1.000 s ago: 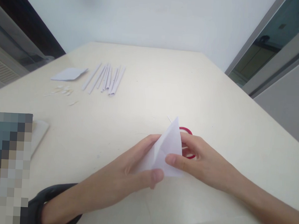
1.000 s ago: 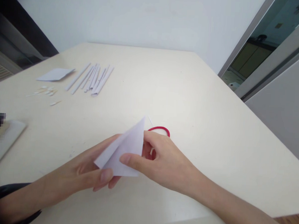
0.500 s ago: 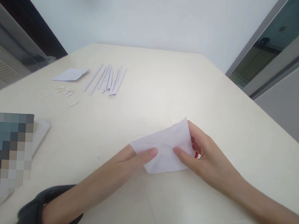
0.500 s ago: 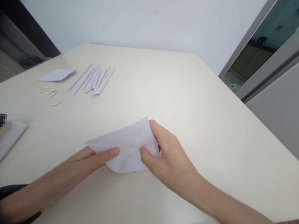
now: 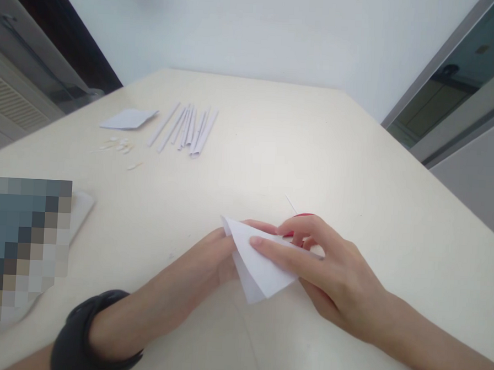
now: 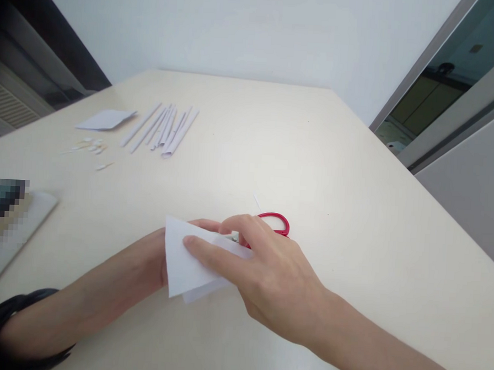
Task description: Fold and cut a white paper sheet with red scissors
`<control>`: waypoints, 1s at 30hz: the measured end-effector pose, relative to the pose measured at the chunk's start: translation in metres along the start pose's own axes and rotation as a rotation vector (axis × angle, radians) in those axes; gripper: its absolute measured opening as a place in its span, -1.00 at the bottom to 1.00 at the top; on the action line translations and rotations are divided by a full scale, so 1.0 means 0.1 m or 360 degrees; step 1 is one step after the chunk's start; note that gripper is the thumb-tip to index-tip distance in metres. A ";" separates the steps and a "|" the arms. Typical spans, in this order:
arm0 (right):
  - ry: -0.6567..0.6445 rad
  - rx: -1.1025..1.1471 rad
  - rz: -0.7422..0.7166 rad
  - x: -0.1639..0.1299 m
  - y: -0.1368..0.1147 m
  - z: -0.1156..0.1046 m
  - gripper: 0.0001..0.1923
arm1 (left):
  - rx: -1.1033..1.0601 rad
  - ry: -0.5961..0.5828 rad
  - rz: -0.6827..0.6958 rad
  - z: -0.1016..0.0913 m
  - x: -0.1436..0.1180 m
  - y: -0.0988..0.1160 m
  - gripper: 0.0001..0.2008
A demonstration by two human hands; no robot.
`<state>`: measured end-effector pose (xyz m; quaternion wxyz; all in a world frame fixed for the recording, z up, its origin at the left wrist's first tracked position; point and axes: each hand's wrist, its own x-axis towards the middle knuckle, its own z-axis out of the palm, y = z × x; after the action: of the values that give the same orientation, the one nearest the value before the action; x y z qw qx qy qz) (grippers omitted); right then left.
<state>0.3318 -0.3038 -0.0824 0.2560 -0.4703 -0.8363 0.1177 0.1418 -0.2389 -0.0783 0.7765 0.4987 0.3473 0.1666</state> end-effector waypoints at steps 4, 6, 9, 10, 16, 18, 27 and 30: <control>-0.0015 -0.0078 0.0064 0.00 0.02 0.00 -0.33 | -0.0485 -0.0050 0.0074 -0.03 0.00 0.00 -0.62; -0.0021 -0.0095 0.0094 0.00 0.03 0.00 -0.33 | -0.0624 -0.0152 0.0113 -0.04 0.00 0.01 -0.58; -0.0071 -0.0154 0.0103 0.00 0.04 0.01 -0.26 | -0.0579 -0.0235 0.0127 -0.06 -0.02 0.03 -0.63; -0.0090 -0.0170 0.0097 0.00 0.05 0.02 -0.23 | -0.0506 -0.0227 0.0118 -0.07 -0.03 0.03 -0.68; -0.0086 0.0020 0.0115 0.01 0.06 0.04 -0.20 | 0.0018 0.0058 0.0028 -0.05 -0.01 0.00 -0.73; -0.0019 0.0190 0.0178 0.01 0.05 0.02 -0.20 | 0.0060 0.0102 0.0014 -0.03 0.00 -0.01 -0.74; -0.0112 0.0851 0.0823 0.08 -0.04 -0.07 -0.74 | 0.0135 -0.0072 -0.0072 0.00 0.02 -0.01 -0.79; -0.0238 0.0991 0.0856 0.11 -0.04 -0.05 -0.79 | 0.0122 -0.0137 -0.0048 -0.01 0.03 -0.04 -0.78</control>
<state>0.3269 -0.2971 -0.0724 0.2847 -0.5622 -0.6244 0.4615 0.1427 -0.2380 -0.0836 0.7733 0.5296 0.3272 0.1200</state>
